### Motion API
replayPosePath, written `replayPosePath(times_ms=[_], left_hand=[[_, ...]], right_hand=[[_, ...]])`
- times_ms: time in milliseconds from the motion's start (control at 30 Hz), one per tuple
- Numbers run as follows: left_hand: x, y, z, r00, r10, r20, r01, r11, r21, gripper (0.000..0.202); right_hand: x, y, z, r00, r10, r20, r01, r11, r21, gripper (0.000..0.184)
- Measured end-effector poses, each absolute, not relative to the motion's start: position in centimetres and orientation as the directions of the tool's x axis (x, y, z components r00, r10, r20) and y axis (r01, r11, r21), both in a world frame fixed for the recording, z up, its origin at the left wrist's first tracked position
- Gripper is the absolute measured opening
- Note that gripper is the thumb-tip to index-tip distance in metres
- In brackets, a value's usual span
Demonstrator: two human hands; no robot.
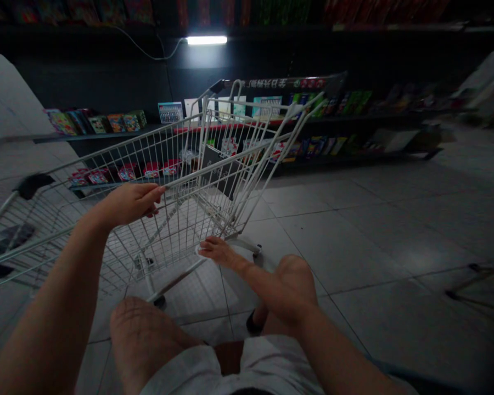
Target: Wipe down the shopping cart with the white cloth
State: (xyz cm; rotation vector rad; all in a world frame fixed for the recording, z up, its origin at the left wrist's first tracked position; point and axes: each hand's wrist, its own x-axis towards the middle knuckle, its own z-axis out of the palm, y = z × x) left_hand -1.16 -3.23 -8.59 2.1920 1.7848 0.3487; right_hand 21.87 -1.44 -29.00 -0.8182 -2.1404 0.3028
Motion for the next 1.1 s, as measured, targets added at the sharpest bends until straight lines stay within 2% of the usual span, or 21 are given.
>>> replayPosePath(times_ms=[33, 67, 100, 167, 233, 300, 367, 433, 500, 567, 633, 700, 767, 833, 900, 933, 1000, 1100], left_hand=[[-1.2, -3.2, -8.6, 0.200, 0.980, 0.000, 0.908, -0.186, 0.376, 0.053], [-1.2, -3.2, -8.6, 0.196, 0.981, -0.002, 0.909, -0.181, 0.375, 0.053], [-1.2, -3.1, -8.7, 0.195, 0.981, -0.008, 0.911, -0.179, 0.372, 0.052], [-1.2, -3.2, -8.6, 0.198, 0.980, -0.011, 0.914, -0.180, 0.363, 0.052], [-1.1, -3.3, -8.5, 0.206, 0.978, -0.011, 0.916, -0.189, 0.355, 0.052], [-1.1, -3.3, -8.5, 0.211, 0.977, -0.013, 0.917, -0.193, 0.350, 0.052], [-1.3, -3.3, -8.5, 0.216, 0.976, -0.015, 0.913, -0.196, 0.357, 0.052], [-1.5, -3.2, -8.8, 0.213, 0.977, -0.004, 0.907, -0.196, 0.373, 0.054], [-1.7, -3.1, -9.0, 0.206, 0.978, 0.006, 0.901, -0.192, 0.388, 0.055], [-2.0, -3.1, -9.0, 0.206, 0.979, 0.002, 0.894, -0.189, 0.407, 0.055], [-2.2, -3.4, -8.9, 0.211, 0.977, -0.014, 0.886, -0.185, 0.426, 0.052], [-2.3, -3.8, -8.6, 0.217, 0.976, -0.032, 0.881, -0.181, 0.438, 0.050], [-2.6, -4.2, -8.4, 0.213, 0.976, -0.047, 0.877, -0.169, 0.451, 0.049], [-3.1, -4.6, -8.3, 0.186, 0.981, -0.061, 0.868, -0.135, 0.478, 0.050], [-3.9, -4.9, -8.4, 0.160, 0.984, -0.080, 0.858, -0.098, 0.504, 0.050], [-4.3, -5.1, -8.4, 0.160, 0.983, -0.091, 0.854, -0.092, 0.512, 0.050], [-5.1, -5.4, -8.1, 0.172, 0.979, -0.107, 0.860, -0.096, 0.501, 0.049], [-4.6, -5.6, -7.1, 0.139, 0.990, -0.035, 0.921, -0.116, 0.371, 0.048]], right_hand=[[22.6, -0.4, -27.8, -0.402, 0.736, 0.546, 0.441, 0.677, -0.589, 0.028], [23.5, 0.8, -26.3, -0.350, 0.788, 0.506, 0.427, 0.615, -0.662, 0.027], [24.4, 2.2, -24.6, -0.307, 0.798, 0.518, 0.425, 0.602, -0.676, 0.026], [26.0, 4.8, -20.7, -0.224, 0.706, 0.672, 0.470, 0.682, -0.560, 0.022], [26.3, 6.5, -17.7, -0.105, 0.570, 0.815, 0.543, 0.719, -0.433, 0.028], [24.8, 6.8, -17.4, -0.069, 0.493, 0.867, 0.609, 0.710, -0.355, 0.034], [22.0, 6.0, -20.3, -0.168, 0.471, 0.866, 0.635, 0.724, -0.270, 0.034], [19.5, 4.5, -25.6, -0.360, 0.444, 0.820, 0.610, 0.777, -0.153, 0.032], [18.3, 3.2, -31.0, -0.550, 0.396, 0.735, 0.541, 0.840, -0.048, 0.029], [18.9, 2.7, -34.1, -0.731, 0.282, 0.621, 0.418, 0.905, 0.081, 0.025], [21.1, 2.9, -33.6, -0.812, 0.165, 0.560, 0.319, 0.929, 0.189, 0.023], [24.5, 3.8, -29.7, -0.762, 0.140, 0.633, 0.363, 0.901, 0.237, 0.023], [28.5, 5.1, -23.6, -0.560, 0.178, 0.809, 0.545, 0.815, 0.198, 0.027], [32.7, 6.7, -17.0, -0.216, 0.147, 0.965, 0.741, 0.668, 0.064, 0.025], [36.4, 8.3, -11.8, 0.073, 0.068, 0.995, 0.822, 0.561, -0.098, 0.032], [37.7, 9.1, -10.0, 0.161, 0.052, 0.986, 0.833, 0.529, -0.164, 0.035], [38.7, 10.4, -8.6, 0.224, 0.080, 0.971, 0.828, 0.509, -0.233, 0.040], [35.9, 11.0, -11.8, 0.136, 0.196, 0.971, 0.796, 0.562, -0.225, 0.041]])
